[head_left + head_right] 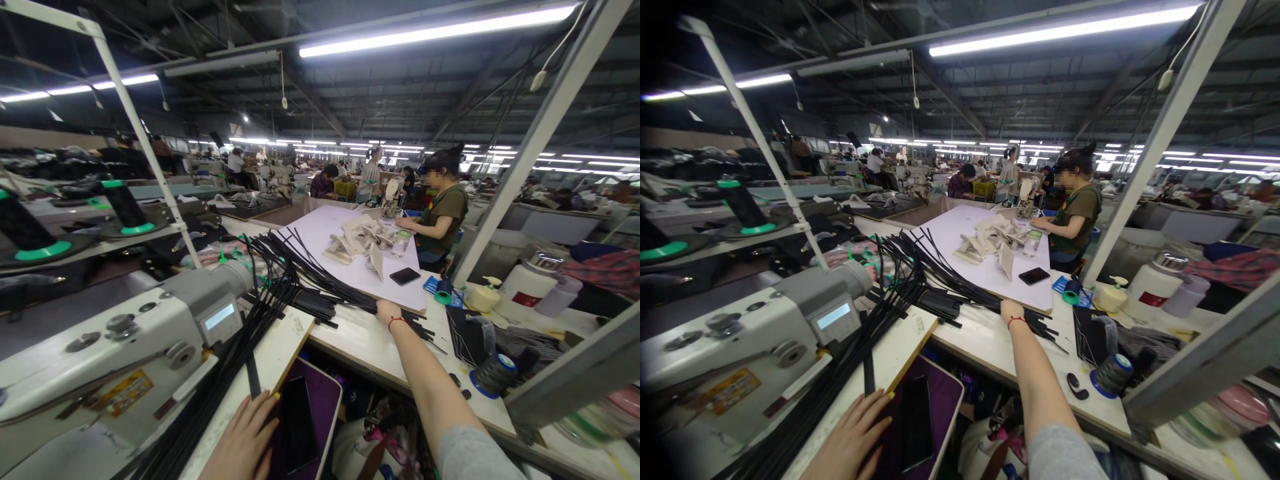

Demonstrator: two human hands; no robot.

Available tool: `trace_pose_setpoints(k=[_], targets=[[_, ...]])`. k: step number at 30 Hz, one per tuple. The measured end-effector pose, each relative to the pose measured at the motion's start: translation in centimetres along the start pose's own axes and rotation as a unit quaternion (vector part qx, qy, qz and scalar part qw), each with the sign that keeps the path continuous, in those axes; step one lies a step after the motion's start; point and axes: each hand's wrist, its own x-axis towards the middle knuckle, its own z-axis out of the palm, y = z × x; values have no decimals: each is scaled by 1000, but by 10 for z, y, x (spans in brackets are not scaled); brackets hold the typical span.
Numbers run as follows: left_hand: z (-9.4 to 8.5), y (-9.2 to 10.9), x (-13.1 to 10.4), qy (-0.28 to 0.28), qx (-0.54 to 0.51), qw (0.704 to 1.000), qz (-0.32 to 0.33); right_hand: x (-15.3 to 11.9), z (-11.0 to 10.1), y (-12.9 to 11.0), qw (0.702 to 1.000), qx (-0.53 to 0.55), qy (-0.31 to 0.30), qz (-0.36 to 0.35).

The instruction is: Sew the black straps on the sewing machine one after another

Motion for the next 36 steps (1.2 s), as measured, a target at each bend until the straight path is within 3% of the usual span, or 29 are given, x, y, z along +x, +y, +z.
trace_pose_setpoints(k=[7, 14, 18, 29, 36], targets=[[-7, 0, 3, -9, 5, 1000, 1, 4, 5, 0, 1000, 6, -10, 0], [-9, 1, 6, 5, 12, 1000, 6, 13, -33, 15, 998, -7, 53, -16], [-16, 2, 11, 10, 16, 1000, 11, 18, -43, 11, 999, -16, 46, -23], [-30, 3, 20, -20, 5, 1000, -12, 25, -9, 6, 999, 12, -27, -20], [-23, 3, 12, -12, -18, 1000, -20, 30, 1, 9, 997, 10, -54, -44]])
